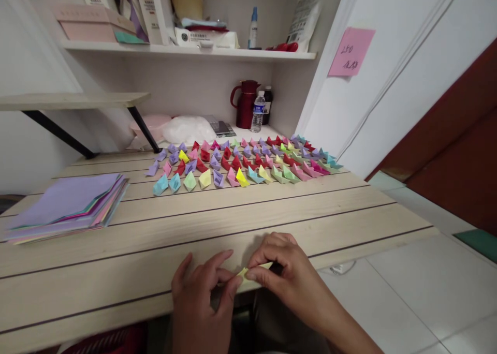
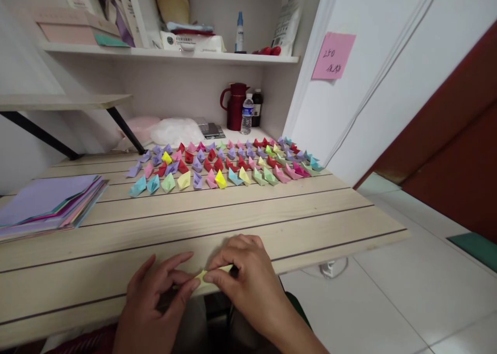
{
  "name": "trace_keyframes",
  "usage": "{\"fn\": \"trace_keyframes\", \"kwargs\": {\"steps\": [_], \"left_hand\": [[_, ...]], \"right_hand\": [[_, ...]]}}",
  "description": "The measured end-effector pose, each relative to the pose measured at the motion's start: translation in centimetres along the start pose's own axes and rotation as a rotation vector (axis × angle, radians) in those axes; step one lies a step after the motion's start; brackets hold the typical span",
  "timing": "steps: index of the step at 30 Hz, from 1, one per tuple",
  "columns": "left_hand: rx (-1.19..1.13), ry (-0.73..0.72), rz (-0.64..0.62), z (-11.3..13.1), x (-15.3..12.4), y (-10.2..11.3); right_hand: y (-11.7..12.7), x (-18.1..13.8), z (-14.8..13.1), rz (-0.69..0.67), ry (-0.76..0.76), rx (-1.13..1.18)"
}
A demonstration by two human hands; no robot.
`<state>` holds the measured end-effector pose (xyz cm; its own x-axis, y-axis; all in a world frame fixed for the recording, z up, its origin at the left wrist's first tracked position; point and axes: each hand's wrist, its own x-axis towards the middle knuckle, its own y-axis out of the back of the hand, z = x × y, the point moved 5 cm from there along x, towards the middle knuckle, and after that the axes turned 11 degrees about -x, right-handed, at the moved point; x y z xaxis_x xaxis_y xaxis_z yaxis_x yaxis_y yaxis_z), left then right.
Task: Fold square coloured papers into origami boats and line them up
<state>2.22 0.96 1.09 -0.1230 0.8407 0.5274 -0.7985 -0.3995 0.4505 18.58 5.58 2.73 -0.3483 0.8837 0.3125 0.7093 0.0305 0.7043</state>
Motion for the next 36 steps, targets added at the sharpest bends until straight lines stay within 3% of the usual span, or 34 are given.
{"fn": "trace_keyframes", "kwargs": {"steps": [5, 8, 13, 19, 23, 28, 32, 36], "left_hand": [[-0.021, 0.076, 0.025, -0.2, -0.1, -0.2], [0.034, 0.039, -0.019, -0.8, 0.3, -0.2], [0.356, -0.053, 0.0, -1.2, 1.4, 1.6], [0.561, -0.378, 0.123, 1.1, -1.1, 1.9], [0.589, -0.528, 0.044, 1.7, -2.8, 0.0], [0.602, -0.477, -0.159, 0.2, -2.9, -1.2], [0.635, -0.412, -0.141, 0.2, -3.6, -1.3], [0.628, -0.451, -0.117, 1.4, -4.2, -1.7]], "right_hand": [[0.0, 0.3, -0.1, -0.01, -0.04, 0.0], [-0.1, 0.2, -0.3, -0.014, -0.018, -0.07], [-0.4, -0.1, -0.1, 0.04, -0.027, -0.229], [-0.6, 0.0, -0.3, 0.036, 0.003, -0.284], [-0.6, 0.4, -0.5, -0.009, 0.027, -0.317], [-0.7, 0.7, -0.4, -0.018, 0.047, -0.344], [-0.7, 0.5, -0.3, 0.007, 0.048, -0.36], [-0.8, 0.6, -0.4, 0.004, 0.066, -0.378]]}}
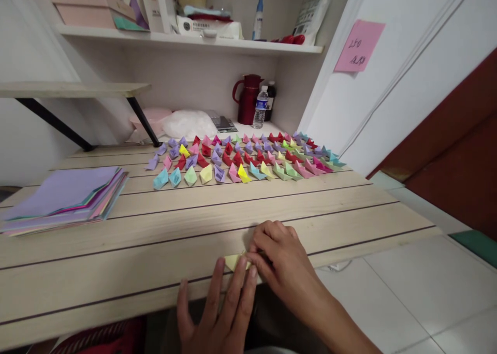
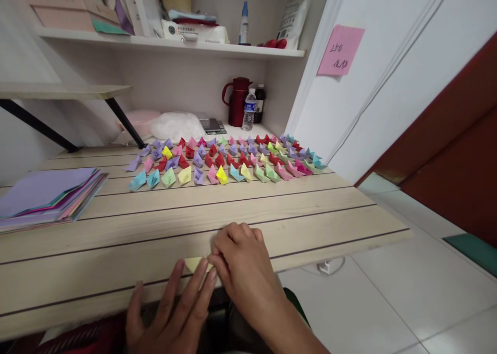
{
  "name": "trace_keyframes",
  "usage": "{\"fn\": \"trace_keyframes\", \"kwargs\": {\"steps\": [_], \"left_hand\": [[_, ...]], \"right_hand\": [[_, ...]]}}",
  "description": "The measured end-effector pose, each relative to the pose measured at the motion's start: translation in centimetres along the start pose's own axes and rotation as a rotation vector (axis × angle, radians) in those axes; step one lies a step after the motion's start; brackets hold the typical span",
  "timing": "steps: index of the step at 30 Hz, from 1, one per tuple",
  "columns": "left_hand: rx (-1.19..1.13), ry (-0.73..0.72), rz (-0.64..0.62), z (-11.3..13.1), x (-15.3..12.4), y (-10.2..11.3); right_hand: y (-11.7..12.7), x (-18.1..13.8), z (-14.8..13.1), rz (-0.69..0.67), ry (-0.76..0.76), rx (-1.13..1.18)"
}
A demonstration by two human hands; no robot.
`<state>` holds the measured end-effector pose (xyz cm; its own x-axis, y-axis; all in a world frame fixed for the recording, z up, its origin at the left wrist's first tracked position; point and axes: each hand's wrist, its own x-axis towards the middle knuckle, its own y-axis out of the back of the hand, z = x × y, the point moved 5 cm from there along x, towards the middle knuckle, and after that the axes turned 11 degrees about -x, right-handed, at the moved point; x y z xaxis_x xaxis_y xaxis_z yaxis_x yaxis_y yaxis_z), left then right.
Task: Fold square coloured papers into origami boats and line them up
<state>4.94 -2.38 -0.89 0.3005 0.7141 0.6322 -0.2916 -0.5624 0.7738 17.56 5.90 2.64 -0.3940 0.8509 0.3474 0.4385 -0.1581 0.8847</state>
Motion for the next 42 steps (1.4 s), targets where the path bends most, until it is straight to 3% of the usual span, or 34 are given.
{"fn": "trace_keyframes", "kwargs": {"steps": [5, 10, 12, 15, 19, 22, 30, 35, 42], "left_hand": [[-0.008, 0.002, -0.012, 0.4, 0.7, 0.2], [0.021, 0.056, -0.083, 0.5, 0.8, -0.2], [0.032, 0.061, -0.105, 0.5, 0.5, -0.6], [0.021, 0.07, -0.124, 0.3, -0.2, -1.3], [-0.076, 0.136, -0.132, -0.3, -1.2, -2.4], [-0.111, 0.138, -0.059, -0.4, -1.2, -2.5], [-0.021, 0.077, 0.142, -2.1, -1.0, -0.9], [0.067, 0.036, 0.117, -2.1, -0.8, -0.7], [0.093, 0.095, 0.053, -1.5, -0.3, -0.8]], "right_hand": [[-0.1, 0.0, 0.4, 0.028, -0.007, -0.004], [1.9, -2.9, 0.8, 0.353, -0.047, 0.035], [2.5, -4.4, 0.1, 0.422, 0.016, -0.005], [1.5, -5.7, -1.3, 0.344, 0.214, -0.08], [-0.9, -5.7, -1.2, 0.246, 0.279, -0.204], [-1.9, -5.6, -0.9, 0.235, 0.322, -0.273], [-2.3, -5.4, -1.5, 0.346, 0.326, -0.411], [-1.5, -4.6, -2.4, 0.427, 0.255, -0.424], [-2.0, -4.9, -2.7, 0.378, 0.285, -0.442]]}}
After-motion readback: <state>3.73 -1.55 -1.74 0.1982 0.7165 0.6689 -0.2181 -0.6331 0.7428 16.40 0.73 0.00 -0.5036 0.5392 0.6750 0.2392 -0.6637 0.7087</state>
